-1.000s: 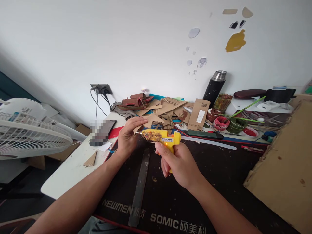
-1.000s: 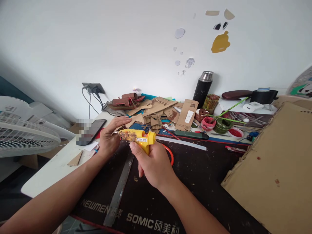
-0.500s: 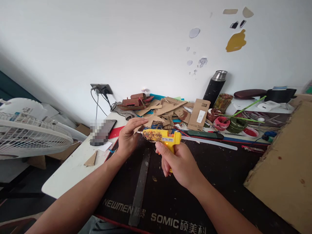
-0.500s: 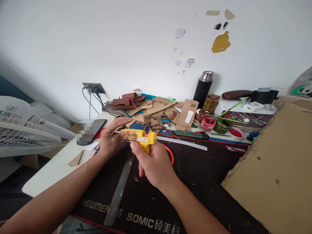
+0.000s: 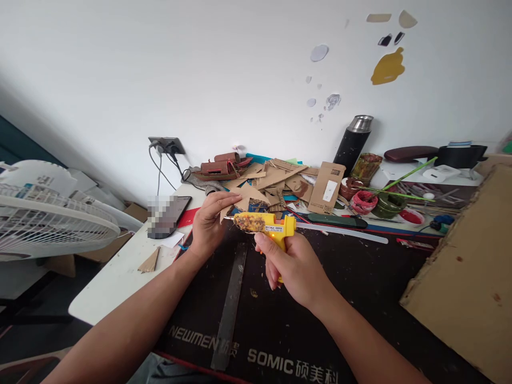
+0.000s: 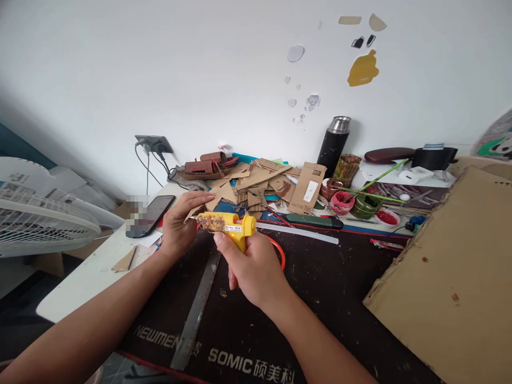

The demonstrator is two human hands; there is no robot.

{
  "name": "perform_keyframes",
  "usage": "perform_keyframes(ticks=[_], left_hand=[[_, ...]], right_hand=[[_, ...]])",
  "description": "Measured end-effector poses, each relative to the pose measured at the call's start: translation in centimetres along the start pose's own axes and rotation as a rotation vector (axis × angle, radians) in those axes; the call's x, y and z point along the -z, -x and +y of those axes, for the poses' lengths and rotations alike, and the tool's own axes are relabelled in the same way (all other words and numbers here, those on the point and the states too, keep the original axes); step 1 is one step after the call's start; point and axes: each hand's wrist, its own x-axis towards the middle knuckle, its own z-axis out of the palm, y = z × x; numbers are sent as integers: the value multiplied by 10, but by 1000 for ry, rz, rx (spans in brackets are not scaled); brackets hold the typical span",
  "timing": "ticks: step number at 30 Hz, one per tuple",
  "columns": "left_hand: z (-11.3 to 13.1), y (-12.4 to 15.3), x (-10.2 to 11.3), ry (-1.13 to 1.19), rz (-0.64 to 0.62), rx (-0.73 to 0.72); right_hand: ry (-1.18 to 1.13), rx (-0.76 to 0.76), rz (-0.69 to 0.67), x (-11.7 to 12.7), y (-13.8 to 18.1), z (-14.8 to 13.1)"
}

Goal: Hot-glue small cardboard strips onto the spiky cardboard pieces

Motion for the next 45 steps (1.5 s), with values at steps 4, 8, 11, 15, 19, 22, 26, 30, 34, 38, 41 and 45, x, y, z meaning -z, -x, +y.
perform_keyframes(ticks=[4,8,11,15,19,22,26,30,34,38,41,45], left_hand=[[0,1,0,30,-15,73],[1,2,1,43,-27,87],[0,1,2,37,-25,62],[-2,-1,2,13,-18,12],[-1,-1,1,6,-14,9],[1,-1,1,8,-20,10],[1,-1,2,9,-24,5],[0,-2,2,9,-34,-15],[-2,-3,4,-19,-50,-39],[-3,-6,7,-61,-61,-78],[-4,-6,8,-60,-56,-124],[-5,-5,8,-61,-50,-135]], right_hand=[[2,-16,-5,-1,0,-1],[-4,-21,-8,-2,0,-2],[-3,-3,-2,-2,0,-1],[-15,5,9,-2,0,-2],[-15,10,7,-1,0,-2],[-2,6,-1,-1,0,-1],[0,0,-3,-1,0,-1],[5,-7,-5,-1,0,-3],[2,-7,-7,-1,1,-4],[33,-12,3,-1,2,-5],[49,-10,2,-1,2,-5],[48,1,-3,-1,2,-6]])
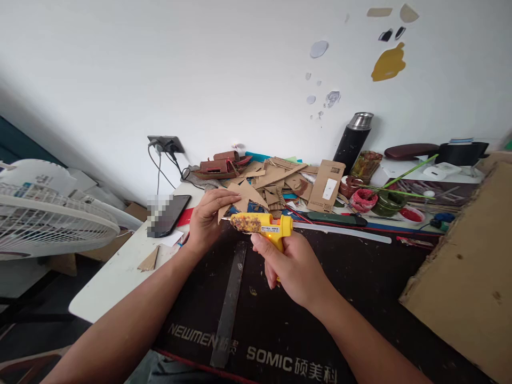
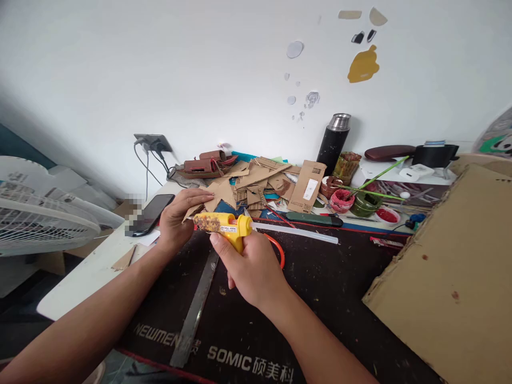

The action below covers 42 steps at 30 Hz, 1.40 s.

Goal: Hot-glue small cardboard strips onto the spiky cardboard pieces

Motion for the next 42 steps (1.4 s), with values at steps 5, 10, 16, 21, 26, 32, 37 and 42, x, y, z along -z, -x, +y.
perform_keyframes(ticks=[5,10,16,21,26,32,37,42], left_hand=[[-2,2,-1,0,-10,35],[-4,3,-2,4,-7,27],[-6,3,-2,-16,2,41],[-8,4,-2,-59,11,54],[-8,1,-1,-157,65,11],[-5,-1,4,-381,98,-55],[-5,-3,8,-520,89,-69],[-4,-6,12,-594,43,-157]], right_hand=[[0,-2,-3,-1,0,-2],[-8,12,6,-2,0,-1],[7,23,12,-3,1,3],[11,25,15,-3,0,3],[11,28,35,-2,0,3],[-5,22,84,0,0,2],[-76,51,140,1,-2,3],[-39,93,257,4,-3,8]])
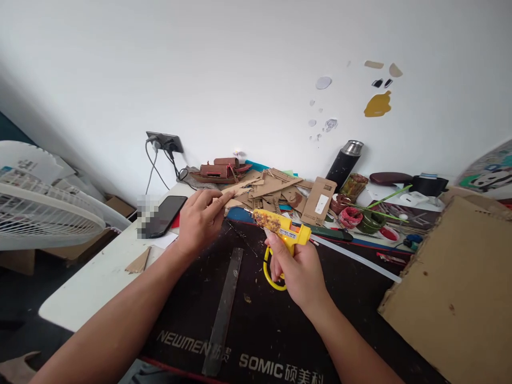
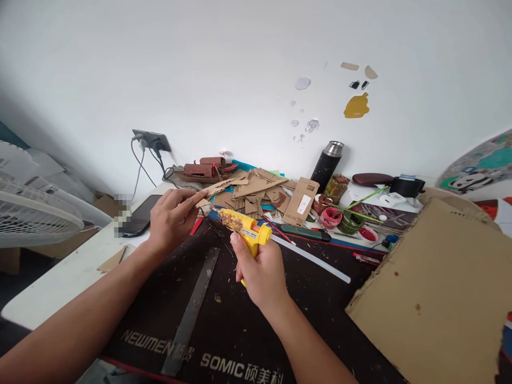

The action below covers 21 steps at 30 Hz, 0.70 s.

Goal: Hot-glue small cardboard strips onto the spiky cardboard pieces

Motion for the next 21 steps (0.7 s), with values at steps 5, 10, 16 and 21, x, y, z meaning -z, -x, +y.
perform_keyframes(ticks=[5,10,16,21], left_hand=[[-1,1,2,-46,6,4],[0,4,3,-27,-74,111],[6,4,4,-46,-128,141],[10,4,5,-35,-185,132]], right_hand=[[-3,45,48,1,1,2],[2,28,55,0,1,2],[30,25,61,0,2,7],[-1,35,46,-1,1,5]])
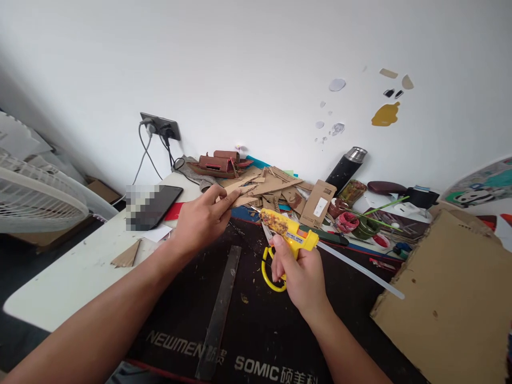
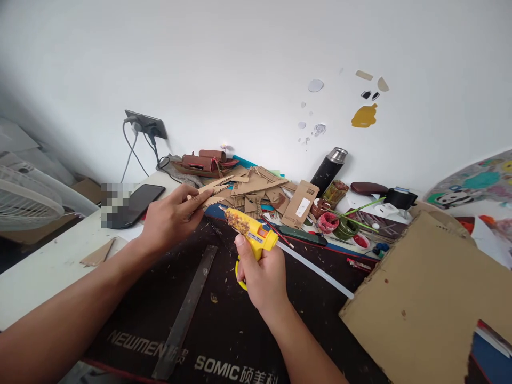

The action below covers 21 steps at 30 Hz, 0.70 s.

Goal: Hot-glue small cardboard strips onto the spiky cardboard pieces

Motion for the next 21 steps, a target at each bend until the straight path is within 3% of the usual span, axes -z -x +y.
perform_keyframes(ticks=[21], left_hand=[[6,2,-3,95,-30,9]], right_hand=[[12,21,41,0,-1,-5]])
